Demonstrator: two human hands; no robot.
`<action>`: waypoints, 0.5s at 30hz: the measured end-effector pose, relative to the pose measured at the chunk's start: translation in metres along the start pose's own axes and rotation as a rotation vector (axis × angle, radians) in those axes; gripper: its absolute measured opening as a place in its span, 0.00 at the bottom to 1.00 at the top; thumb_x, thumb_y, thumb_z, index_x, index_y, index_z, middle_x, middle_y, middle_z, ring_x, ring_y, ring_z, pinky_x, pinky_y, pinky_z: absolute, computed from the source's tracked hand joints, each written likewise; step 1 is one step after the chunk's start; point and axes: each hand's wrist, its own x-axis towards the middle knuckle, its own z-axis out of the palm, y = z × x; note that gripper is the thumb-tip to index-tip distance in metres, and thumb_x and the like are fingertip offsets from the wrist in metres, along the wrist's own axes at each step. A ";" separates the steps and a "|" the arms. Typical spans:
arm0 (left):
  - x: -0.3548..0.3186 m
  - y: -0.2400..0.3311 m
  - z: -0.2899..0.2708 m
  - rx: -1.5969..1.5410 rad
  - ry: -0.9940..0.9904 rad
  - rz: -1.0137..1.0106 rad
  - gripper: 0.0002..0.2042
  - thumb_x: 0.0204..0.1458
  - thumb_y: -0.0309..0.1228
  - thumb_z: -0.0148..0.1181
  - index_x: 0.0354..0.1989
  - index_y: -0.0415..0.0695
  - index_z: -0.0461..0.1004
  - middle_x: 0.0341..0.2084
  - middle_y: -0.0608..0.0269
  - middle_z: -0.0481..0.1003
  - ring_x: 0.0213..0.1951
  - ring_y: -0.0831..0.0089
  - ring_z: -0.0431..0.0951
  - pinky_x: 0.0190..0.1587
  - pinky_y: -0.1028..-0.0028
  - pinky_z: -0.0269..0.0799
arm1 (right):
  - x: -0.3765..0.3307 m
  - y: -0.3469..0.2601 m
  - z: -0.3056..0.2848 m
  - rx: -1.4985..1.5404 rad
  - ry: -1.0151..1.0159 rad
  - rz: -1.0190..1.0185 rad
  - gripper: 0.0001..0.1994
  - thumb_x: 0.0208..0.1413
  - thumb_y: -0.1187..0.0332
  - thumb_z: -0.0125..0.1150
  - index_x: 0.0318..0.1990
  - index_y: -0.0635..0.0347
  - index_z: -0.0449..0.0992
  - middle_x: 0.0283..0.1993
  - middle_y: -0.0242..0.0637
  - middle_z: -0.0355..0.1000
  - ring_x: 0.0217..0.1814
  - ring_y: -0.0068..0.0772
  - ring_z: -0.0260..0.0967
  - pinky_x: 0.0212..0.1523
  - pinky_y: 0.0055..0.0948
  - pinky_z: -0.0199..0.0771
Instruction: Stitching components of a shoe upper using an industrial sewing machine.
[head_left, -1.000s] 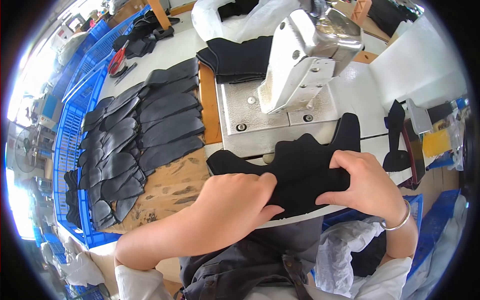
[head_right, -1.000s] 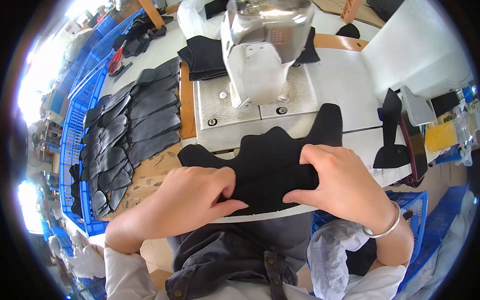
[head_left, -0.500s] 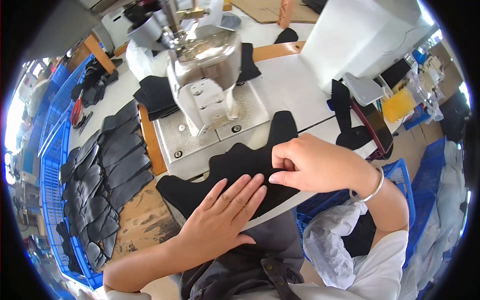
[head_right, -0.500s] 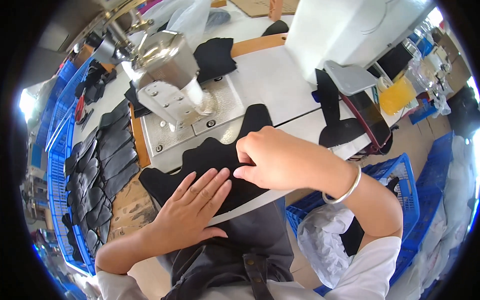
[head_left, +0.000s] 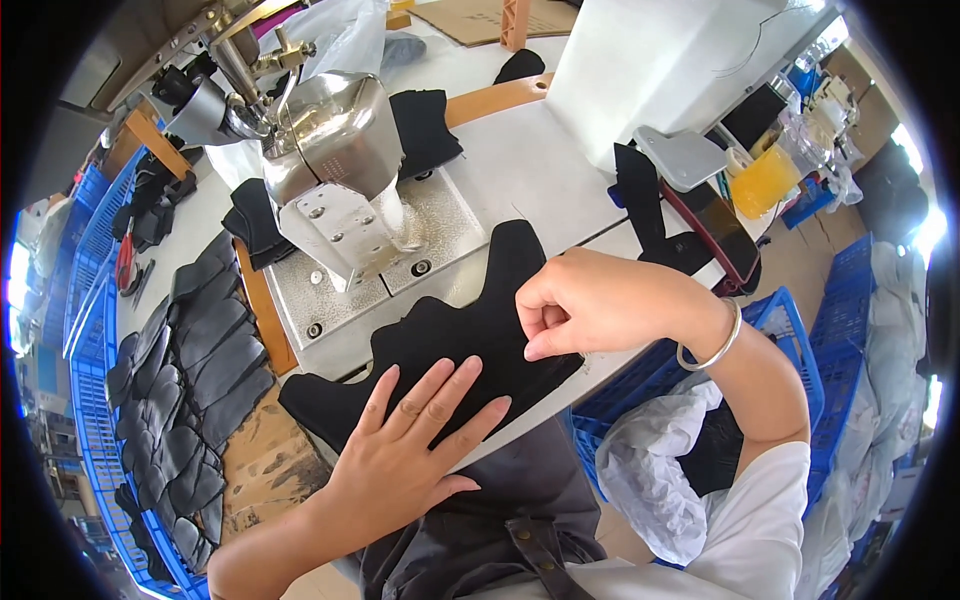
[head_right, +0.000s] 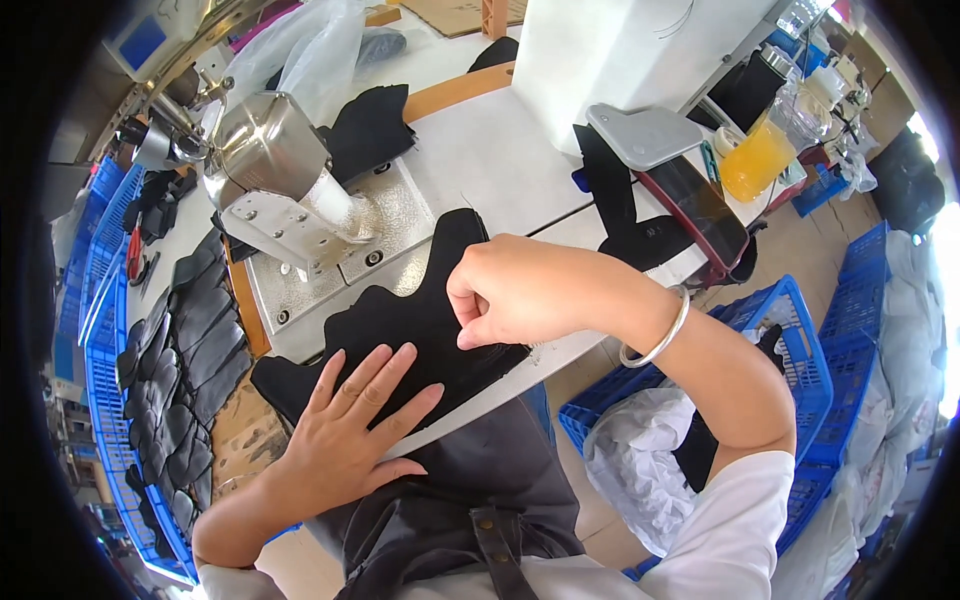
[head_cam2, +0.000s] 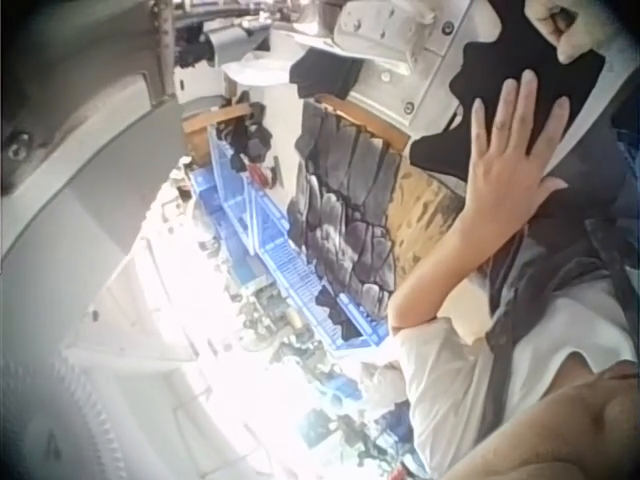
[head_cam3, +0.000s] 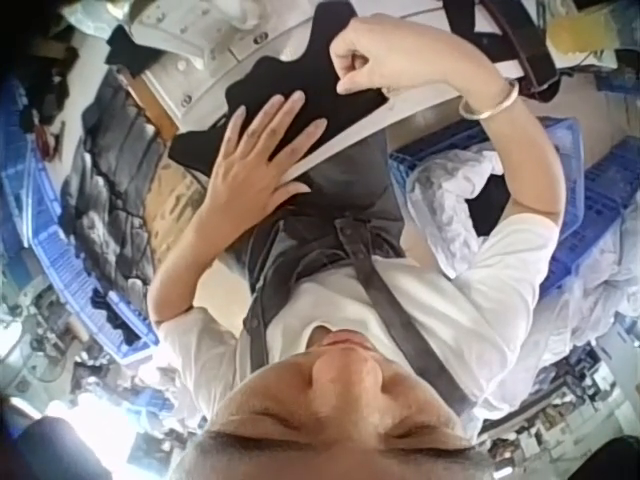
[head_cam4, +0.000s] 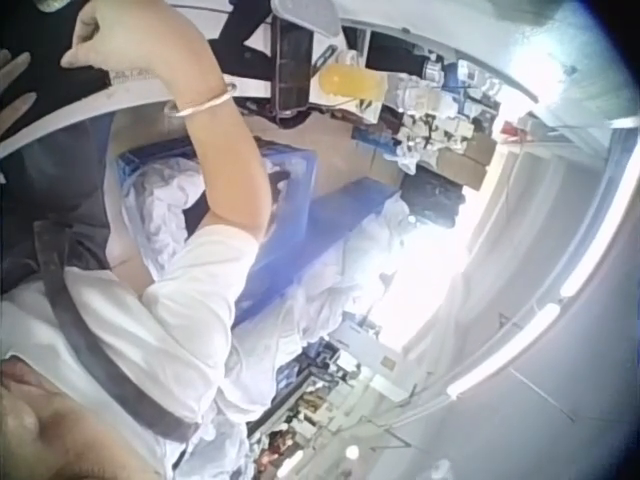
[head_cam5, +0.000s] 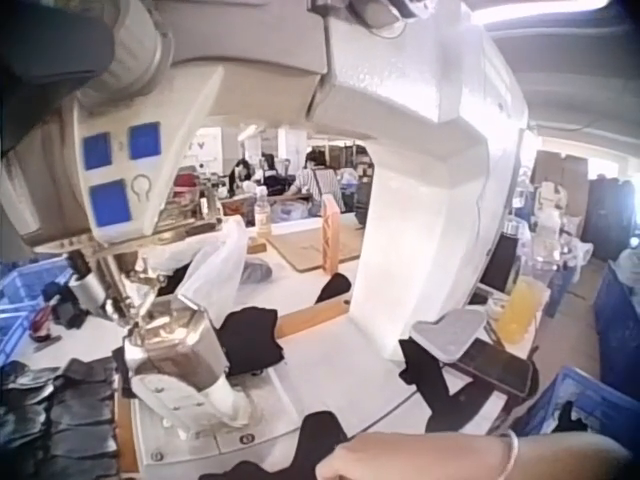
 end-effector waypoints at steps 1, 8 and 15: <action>0.000 0.000 0.000 -0.002 0.000 -0.001 0.36 0.44 0.53 0.62 0.64 0.56 0.62 0.67 0.53 0.53 0.66 0.56 0.55 0.64 0.50 0.48 | -0.001 0.001 0.001 0.010 0.006 0.001 0.09 0.49 0.67 0.65 0.27 0.65 0.75 0.21 0.41 0.74 0.24 0.37 0.73 0.29 0.32 0.70; -0.001 0.002 -0.001 -0.006 0.000 -0.016 0.37 0.43 0.51 0.63 0.64 0.57 0.61 0.67 0.53 0.52 0.66 0.56 0.55 0.64 0.50 0.49 | -0.006 0.011 0.016 0.030 0.147 -0.099 0.09 0.50 0.69 0.66 0.26 0.64 0.72 0.17 0.36 0.70 0.18 0.29 0.65 0.23 0.28 0.65; 0.000 0.000 -0.001 -0.046 0.021 -0.009 0.40 0.42 0.49 0.64 0.66 0.58 0.58 0.67 0.56 0.51 0.67 0.59 0.53 0.65 0.51 0.49 | -0.023 0.010 0.036 -0.104 0.447 -0.226 0.14 0.47 0.74 0.65 0.40 0.60 0.66 0.33 0.38 0.66 0.30 0.33 0.69 0.31 0.29 0.68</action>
